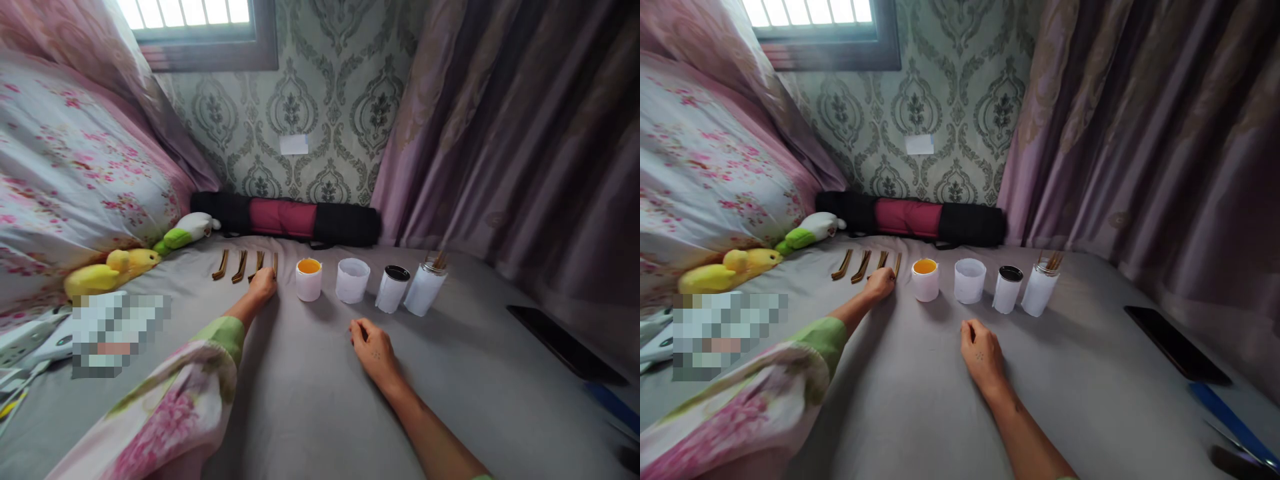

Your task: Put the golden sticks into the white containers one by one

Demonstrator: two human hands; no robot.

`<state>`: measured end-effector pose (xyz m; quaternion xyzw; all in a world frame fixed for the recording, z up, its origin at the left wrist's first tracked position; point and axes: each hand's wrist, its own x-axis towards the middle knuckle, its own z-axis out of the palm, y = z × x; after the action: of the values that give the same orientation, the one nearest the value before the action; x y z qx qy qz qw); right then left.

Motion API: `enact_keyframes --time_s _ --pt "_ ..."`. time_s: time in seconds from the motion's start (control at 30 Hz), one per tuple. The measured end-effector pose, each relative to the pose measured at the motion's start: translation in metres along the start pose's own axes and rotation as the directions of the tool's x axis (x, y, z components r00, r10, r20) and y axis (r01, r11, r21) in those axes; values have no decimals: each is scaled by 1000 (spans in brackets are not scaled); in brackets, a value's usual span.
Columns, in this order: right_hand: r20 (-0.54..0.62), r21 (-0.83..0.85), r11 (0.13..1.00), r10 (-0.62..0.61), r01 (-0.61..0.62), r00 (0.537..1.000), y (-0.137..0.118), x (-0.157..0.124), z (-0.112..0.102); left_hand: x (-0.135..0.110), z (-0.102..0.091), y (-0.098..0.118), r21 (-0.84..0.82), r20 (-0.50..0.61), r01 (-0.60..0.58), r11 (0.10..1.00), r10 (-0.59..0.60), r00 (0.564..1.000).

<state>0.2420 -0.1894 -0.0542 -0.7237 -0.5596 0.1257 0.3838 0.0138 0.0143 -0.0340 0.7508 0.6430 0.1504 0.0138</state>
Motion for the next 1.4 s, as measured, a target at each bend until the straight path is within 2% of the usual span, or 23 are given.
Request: enact_keyframes --time_s 0.33,0.57,0.87,1.1,1.4 --pt "2 9 1000 -7 7 1000 0 0 0 3 3 -2 -33 -2 5 999 -5 1000" --pt "-3 5 1000 -13 13 1000 -2 0 -1 0 -2 1 -63 3 24 998 -24 1000" --pt "12 3 1000 3 -3 1000 -4 -2 -3 -2 -7 4 -119 28 95 988 -93 995" --pt "7 5 1000 -3 3 1000 -3 -2 -3 0 -8 3 -179 40 158 971 -153 987" --pt "9 -19 1000 -14 14 1000 -4 -2 -4 2 -9 6 -309 12 180 934 -185 983"
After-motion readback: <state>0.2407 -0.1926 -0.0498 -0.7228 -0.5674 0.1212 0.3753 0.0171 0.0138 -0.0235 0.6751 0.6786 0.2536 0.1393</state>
